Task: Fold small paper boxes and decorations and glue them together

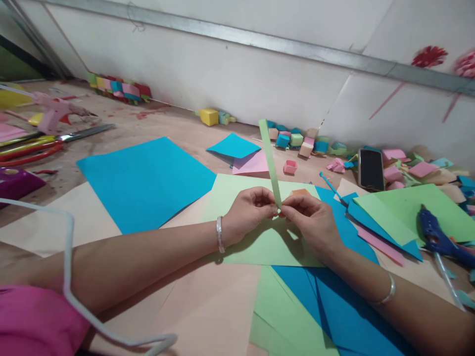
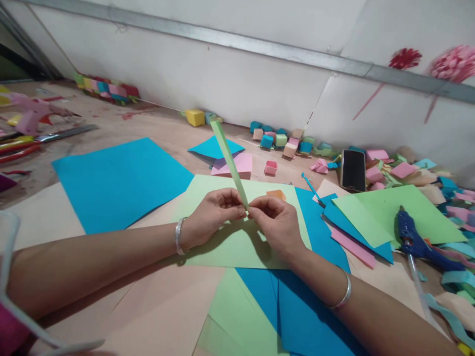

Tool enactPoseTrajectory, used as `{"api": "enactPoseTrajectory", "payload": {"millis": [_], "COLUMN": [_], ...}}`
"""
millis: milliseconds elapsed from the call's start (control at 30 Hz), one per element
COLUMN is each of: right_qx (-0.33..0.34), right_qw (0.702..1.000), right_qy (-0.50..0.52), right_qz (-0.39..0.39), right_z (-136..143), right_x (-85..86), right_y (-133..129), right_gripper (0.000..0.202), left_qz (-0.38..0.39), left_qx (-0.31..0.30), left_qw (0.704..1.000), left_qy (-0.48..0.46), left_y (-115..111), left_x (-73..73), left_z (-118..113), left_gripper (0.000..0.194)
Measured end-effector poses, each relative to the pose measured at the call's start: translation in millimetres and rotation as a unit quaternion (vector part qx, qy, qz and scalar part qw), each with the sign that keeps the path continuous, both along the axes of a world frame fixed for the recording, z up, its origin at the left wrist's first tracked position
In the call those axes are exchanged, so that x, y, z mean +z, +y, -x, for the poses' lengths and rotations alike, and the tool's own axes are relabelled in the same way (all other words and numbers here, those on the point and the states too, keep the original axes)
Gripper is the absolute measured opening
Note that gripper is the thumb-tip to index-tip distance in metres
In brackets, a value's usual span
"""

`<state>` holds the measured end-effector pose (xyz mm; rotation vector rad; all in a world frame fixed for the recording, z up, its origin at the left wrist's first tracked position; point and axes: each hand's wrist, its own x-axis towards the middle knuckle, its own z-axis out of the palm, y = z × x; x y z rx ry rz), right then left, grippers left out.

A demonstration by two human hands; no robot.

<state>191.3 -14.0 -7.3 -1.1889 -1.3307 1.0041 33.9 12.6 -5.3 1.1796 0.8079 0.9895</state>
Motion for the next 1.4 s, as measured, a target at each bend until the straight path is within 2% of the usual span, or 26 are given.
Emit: {"api": "enactPoseTrajectory", "payload": {"millis": [267,467,667,800,933,1067,1267,1400], "right_qx": [-0.003,-0.019,0.000,0.002,0.002,0.006,0.005,0.010], "right_qw": [1.000,0.998,1.000,0.999,0.998,0.998,0.997,0.994], "right_qy": [-0.015,-0.051,-0.021,0.006,0.026,0.012,-0.076,-0.095], "right_qz": [0.010,0.011,0.019,0.035,0.058,0.066,-0.004,-0.043], "right_z": [-2.2,0.0,0.5,0.6,0.7,-0.7,-4.2,-5.4], "right_x": [-3.5,-3.7,-6.1,-5.4,-3.7,-0.8,-0.1,-3.7], "right_y": [-0.8,-2.1,-1.0,-1.2,-0.5,0.4,0.1,0.9], "right_gripper": [0.015,0.012,0.010,0.007,0.005,0.004,0.004,0.008], "left_qz": [-0.017,-0.019,-0.040,-0.022,-0.049,-0.058,-0.044,-0.020], "left_qx": [0.023,0.017,0.014,-0.003,-0.015,-0.040,-0.041,-0.036], "left_qw": [0.998,0.999,0.999,0.999,0.998,0.997,0.998,0.999], "left_qy": [0.047,0.021,0.026,0.036,0.047,0.027,0.026,0.032], "left_y": [-3.2,-2.0,0.4,-0.3,-0.2,0.5,0.1,-1.1], "left_x": [2.2,-1.2,-1.1,1.6,1.6,0.0,2.5,6.8], "left_z": [-0.4,-0.3,1.4,2.1,2.2,1.9,1.8,3.4], "left_gripper": [0.012,0.017,0.020,0.013,0.006,0.007,0.009,0.006]}}
